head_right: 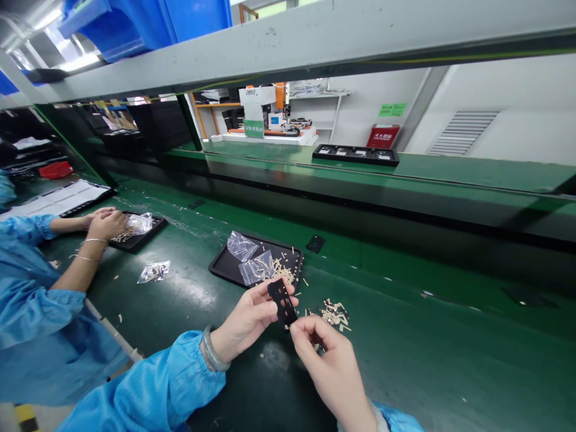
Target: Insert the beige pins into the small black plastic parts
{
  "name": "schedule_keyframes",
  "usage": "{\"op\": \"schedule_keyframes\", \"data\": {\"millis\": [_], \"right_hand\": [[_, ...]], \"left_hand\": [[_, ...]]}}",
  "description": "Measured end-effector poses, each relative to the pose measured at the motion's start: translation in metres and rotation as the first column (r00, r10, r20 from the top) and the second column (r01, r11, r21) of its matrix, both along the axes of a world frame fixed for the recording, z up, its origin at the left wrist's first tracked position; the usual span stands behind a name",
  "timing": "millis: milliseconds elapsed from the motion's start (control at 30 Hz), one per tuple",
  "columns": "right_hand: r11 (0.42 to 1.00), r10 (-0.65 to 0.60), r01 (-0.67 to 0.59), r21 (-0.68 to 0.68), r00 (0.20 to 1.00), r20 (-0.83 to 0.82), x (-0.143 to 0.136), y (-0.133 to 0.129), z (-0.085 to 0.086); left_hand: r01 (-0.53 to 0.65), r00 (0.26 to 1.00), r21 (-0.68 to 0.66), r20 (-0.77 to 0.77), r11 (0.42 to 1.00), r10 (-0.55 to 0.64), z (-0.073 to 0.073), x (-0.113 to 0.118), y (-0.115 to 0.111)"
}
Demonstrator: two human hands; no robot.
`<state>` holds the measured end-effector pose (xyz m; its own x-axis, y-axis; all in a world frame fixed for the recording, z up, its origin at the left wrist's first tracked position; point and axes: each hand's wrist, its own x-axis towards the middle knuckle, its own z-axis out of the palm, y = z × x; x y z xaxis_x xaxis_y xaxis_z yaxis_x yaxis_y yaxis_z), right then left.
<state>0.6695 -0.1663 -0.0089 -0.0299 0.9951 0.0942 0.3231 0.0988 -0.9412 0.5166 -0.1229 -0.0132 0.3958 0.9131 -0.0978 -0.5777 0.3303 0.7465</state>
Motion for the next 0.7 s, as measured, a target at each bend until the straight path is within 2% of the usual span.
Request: {"op": "schedule_keyframes", "data": {"millis": [333, 700], "right_hand": [[1.000, -0.004, 0.004, -0.003, 1.000, -0.015, -0.0005, -0.0005, 0.0017], [1.000, 0.002, -0.003, 0.013, 0.999, 0.048, -0.0003, 0.0007, 0.0017]], "left_hand": [[-0.001, 1.000, 0.003, 0.003, 1.000, 0.001, -0.0026, -0.0005, 0.0007], [-0.028, 0.999, 0.011, -0.016, 1.000, 0.028, -0.0002, 0.0010, 0.0000]]}}
